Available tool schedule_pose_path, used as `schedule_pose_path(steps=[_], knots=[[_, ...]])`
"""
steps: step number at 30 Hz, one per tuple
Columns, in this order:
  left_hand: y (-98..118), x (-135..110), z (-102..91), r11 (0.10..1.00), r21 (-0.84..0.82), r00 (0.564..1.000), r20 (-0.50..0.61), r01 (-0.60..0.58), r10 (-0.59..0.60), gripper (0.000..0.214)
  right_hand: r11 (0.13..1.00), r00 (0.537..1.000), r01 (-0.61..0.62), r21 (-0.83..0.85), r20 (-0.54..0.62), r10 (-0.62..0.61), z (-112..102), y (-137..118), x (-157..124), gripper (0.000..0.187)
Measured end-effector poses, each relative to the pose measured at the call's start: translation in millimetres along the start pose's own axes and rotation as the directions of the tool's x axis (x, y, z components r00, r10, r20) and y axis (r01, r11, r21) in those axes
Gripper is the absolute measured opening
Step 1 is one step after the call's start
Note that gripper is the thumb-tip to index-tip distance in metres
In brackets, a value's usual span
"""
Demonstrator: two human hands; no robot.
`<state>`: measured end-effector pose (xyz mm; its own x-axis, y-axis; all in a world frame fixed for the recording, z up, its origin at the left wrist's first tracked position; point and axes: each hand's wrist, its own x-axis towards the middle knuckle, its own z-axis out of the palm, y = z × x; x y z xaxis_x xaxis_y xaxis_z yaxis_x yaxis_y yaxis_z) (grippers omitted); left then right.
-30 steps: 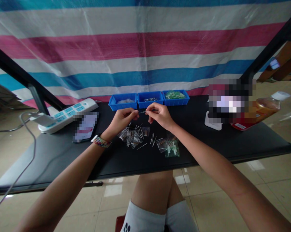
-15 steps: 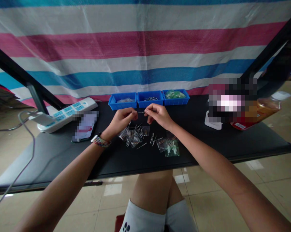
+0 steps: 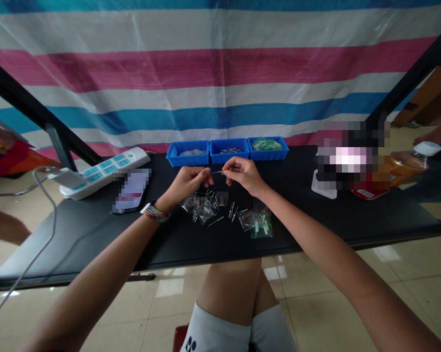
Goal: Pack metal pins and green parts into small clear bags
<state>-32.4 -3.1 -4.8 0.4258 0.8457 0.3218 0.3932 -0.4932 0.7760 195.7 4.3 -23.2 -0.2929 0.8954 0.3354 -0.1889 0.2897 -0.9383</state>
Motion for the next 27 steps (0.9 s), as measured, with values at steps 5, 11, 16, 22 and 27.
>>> schedule_pose_path(steps=[5, 11, 16, 22, 27], knots=[[-4.2, -0.2, -1.4, 0.997, 0.077, 1.000, -0.003, -0.016, 0.016, 0.046, 0.999, 0.983, 0.049, -0.019, -0.177, -0.052, -6.7, 7.4, 10.0, 0.023], [-3.0, -1.7, -3.8, 0.939, 0.301, 0.983, 0.126, -0.166, 0.133, 0.016, 0.987, 0.865, 0.044, -0.157, -0.487, -0.117, -26.1, 20.1, 24.4, 0.026], [-9.7, -1.7, -4.4, 0.918, 0.376, 0.986, 0.154, -0.122, 0.068, 0.026, 0.950, 0.891, 0.001, -0.311, -0.431, -0.142, -37.3, 23.4, 23.4, 0.042], [-9.5, -0.8, -1.2, 0.907, 0.377, 0.964, 0.250, -0.185, 0.093, 0.020, 0.915, 0.919, 0.062, -0.399, -0.335, -0.209, -30.5, 21.6, 16.2, 0.040], [-8.3, 0.3, 2.7, 0.902, 0.380, 0.964, 0.239, -0.206, 0.119, 0.011, 0.876, 0.949, 0.107, -0.471, -0.215, -0.231, -22.6, 20.6, 11.5, 0.038]])
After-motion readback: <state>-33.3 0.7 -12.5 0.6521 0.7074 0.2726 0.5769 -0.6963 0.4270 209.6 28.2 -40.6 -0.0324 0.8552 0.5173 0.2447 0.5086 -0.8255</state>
